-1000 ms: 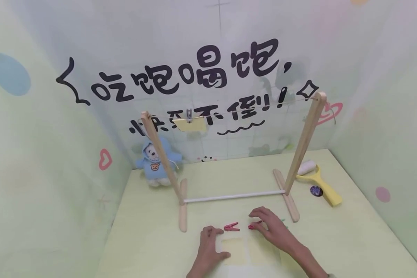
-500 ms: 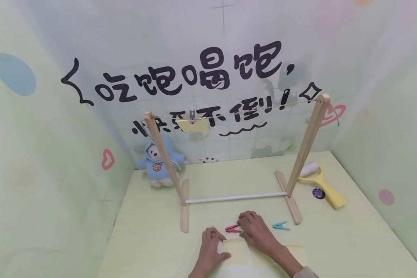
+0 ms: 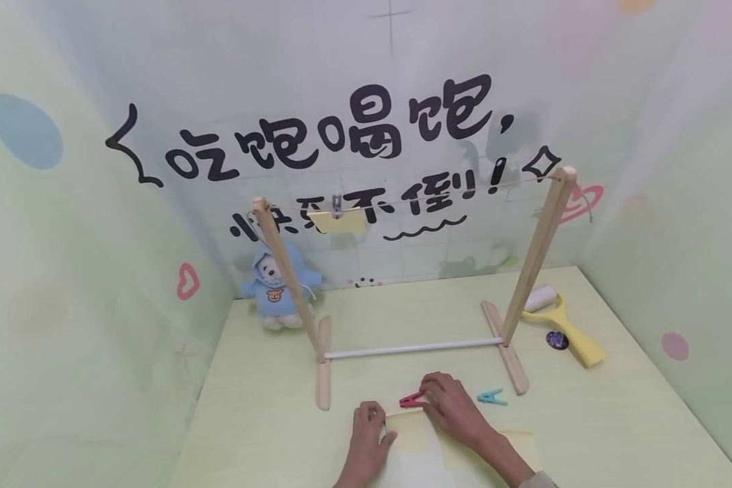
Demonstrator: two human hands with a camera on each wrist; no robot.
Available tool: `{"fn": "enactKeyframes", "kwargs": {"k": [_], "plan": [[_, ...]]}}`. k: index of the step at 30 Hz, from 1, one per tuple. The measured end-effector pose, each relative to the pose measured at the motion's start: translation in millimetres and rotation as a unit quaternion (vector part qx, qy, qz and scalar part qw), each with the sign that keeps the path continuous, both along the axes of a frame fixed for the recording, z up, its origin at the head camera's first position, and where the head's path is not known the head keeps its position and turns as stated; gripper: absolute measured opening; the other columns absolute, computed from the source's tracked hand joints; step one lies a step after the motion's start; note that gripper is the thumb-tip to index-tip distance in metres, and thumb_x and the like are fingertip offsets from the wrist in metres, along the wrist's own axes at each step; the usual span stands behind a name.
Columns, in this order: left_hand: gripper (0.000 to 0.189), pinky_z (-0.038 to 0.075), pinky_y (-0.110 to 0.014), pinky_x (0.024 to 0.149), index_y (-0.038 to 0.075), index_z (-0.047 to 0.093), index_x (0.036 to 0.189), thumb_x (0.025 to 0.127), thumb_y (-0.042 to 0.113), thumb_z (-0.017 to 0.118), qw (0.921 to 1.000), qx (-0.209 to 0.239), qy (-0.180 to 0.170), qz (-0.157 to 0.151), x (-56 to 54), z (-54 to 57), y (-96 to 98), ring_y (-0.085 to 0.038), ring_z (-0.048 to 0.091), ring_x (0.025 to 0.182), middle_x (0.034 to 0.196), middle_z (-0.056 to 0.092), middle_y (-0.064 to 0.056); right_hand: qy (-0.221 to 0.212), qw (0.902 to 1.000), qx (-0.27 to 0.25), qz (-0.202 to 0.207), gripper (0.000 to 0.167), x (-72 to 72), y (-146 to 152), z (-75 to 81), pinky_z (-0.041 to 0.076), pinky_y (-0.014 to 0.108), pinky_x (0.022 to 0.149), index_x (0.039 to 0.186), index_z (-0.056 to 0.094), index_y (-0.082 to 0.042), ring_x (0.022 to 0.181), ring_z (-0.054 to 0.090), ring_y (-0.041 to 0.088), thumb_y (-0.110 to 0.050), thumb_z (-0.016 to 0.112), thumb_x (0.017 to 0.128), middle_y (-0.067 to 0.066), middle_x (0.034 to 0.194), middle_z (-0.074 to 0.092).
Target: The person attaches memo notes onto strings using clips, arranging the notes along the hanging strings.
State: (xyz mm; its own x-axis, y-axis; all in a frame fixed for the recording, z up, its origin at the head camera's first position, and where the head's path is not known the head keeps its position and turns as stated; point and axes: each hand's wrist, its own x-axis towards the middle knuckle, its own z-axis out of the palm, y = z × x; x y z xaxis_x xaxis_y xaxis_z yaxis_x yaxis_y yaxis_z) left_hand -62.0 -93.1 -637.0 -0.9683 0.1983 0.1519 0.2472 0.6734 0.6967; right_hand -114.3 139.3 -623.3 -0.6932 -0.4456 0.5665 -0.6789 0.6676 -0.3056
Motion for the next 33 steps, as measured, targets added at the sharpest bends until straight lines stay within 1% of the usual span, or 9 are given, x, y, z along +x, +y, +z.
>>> {"fn": "enactKeyframes", "kwargs": {"k": [5, 9, 11, 13, 19, 22, 25, 29, 33], "plan": [[0.01, 0.053, -0.036, 0.091, 0.006, 0.065, 0.1, 0.101, 0.006, 0.076, 0.999, -0.007, -0.042, 0.009, 3.9, 11.0, 2.4, -0.022, 0.046, 0.11, 0.125, 0.048, -0.004, -0.095, 0.9931, -0.069, 0.009, 0.029, 5.9, 2.1, 9.8, 0.057, 0.039, 0.079, 0.111, 0.073, -0.007, 0.097, 0.069, 0.023, -0.004, 0.09, 0.088, 0.006, 0.114, 0.072], [0.009, 0.049, -0.03, 0.078, 0.008, 0.064, 0.099, 0.104, 0.007, 0.072, 0.9974, 0.015, -0.068, 0.017, 5.4, 17.6, 3.6, -0.013, 0.046, 0.097, 0.111, 0.052, 0.001, -0.228, 0.9602, -0.159, 0.03, 0.02, 6.5, 7.4, 20.1, 0.061, 0.03, 0.077, 0.12, 0.07, 0.001, 0.098, 0.074, 0.024, -0.003, 0.076, 0.102, 0.01, 0.111, 0.076], [0.01, 0.047, -0.028, 0.07, 0.007, 0.063, 0.098, 0.104, 0.007, 0.071, 0.9956, 0.043, -0.081, 0.016, 4.3, 19.1, 3.2, -0.007, 0.047, 0.086, 0.098, 0.055, 0.003, -0.264, 0.9432, -0.196, 0.049, 0.021, 5.2, 10.7, 27.3, 0.064, 0.029, 0.073, 0.123, 0.069, 0.006, 0.098, 0.076, 0.025, -0.002, 0.072, 0.104, 0.014, 0.109, 0.077], [0.009, 0.048, -0.025, 0.066, 0.005, 0.064, 0.098, 0.105, 0.007, 0.07, 0.9938, 0.072, -0.084, 0.013, 1.4, 19.3, 2.6, -0.002, 0.049, 0.079, 0.088, 0.06, 0.003, -0.256, 0.9424, -0.206, 0.062, 0.023, 1.8, 13.8, 36.9, 0.063, 0.03, 0.073, 0.125, 0.07, 0.007, 0.095, 0.076, 0.023, -0.001, 0.073, 0.103, 0.015, 0.107, 0.078], [0.01, 0.056, -0.022, 0.075, 0.014, 0.074, 0.103, 0.104, 0.024, 0.074, 0.9904, 0.124, -0.035, 0.051, -15.7, 10.1, 1.1, 0.005, 0.061, 0.085, 0.091, 0.072, 0.013, -0.179, 0.9656, -0.18, 0.059, 0.029, -16.0, 25.7, 89.4, 0.06, 0.028, 0.075, 0.123, 0.072, 0.006, 0.092, 0.075, 0.019, 0.004, 0.079, 0.096, 0.009, 0.103, 0.078], [0.012, 0.056, -0.025, 0.075, 0.013, 0.076, 0.102, 0.104, 0.024, 0.075, 0.9855, 0.155, -0.018, 0.066, -20.6, 34.6, 1.9, -0.001, 0.064, 0.086, 0.09, 0.074, 0.008, -0.164, 0.9715, -0.164, 0.05, 0.028, -22.0, 34.1, 118.0, 0.06, 0.027, 0.077, 0.123, 0.073, 0.004, 0.094, 0.074, 0.018, 0.003, 0.079, 0.096, 0.006, 0.104, 0.079], [0.012, 0.055, -0.025, 0.075, 0.006, 0.075, 0.099, 0.104, 0.017, 0.075, 0.9804, 0.183, -0.016, 0.072, -25.6, 71.6, 3.7, -0.006, 0.064, 0.085, 0.089, 0.074, -0.002, -0.144, 0.9768, -0.151, 0.05, 0.029, -27.1, 41.4, 144.7, 0.059, 0.025, 0.079, 0.123, 0.073, 0.0, 0.097, 0.073, 0.017, 0.005, 0.079, 0.095, 0.005, 0.107, 0.078], [0.012, 0.049, -0.021, 0.078, 0.005, 0.076, 0.097, 0.103, 0.015, 0.077, 0.9755, 0.202, -0.015, 0.085, -42.4, 107.9, 4.8, -0.005, 0.061, 0.084, 0.089, 0.073, -0.005, -0.093, 0.9836, -0.14, 0.063, 0.034, -33.9, 45.7, 183.4, 0.056, 0.023, 0.084, 0.12, 0.073, -0.005, 0.106, 0.068, 0.018, 0.008, 0.083, 0.09, 0.006, 0.116, 0.075], [0.013, 0.053, -0.029, 0.083, 0.002, 0.077, 0.103, 0.105, 0.015, 0.074, 0.9761, 0.202, 0.028, 0.076, -63.8, 145.2, 7.9, -0.011, 0.062, 0.089, 0.096, 0.073, -0.009, -0.04, 0.984, -0.149, 0.089, 0.035, -37.4, 44.2, 231.3, 0.053, 0.017, 0.091, 0.114, 0.076, -0.003, 0.118, 0.062, 0.021, 0.015, 0.083, 0.085, 0.014, 0.127, 0.069]]}}
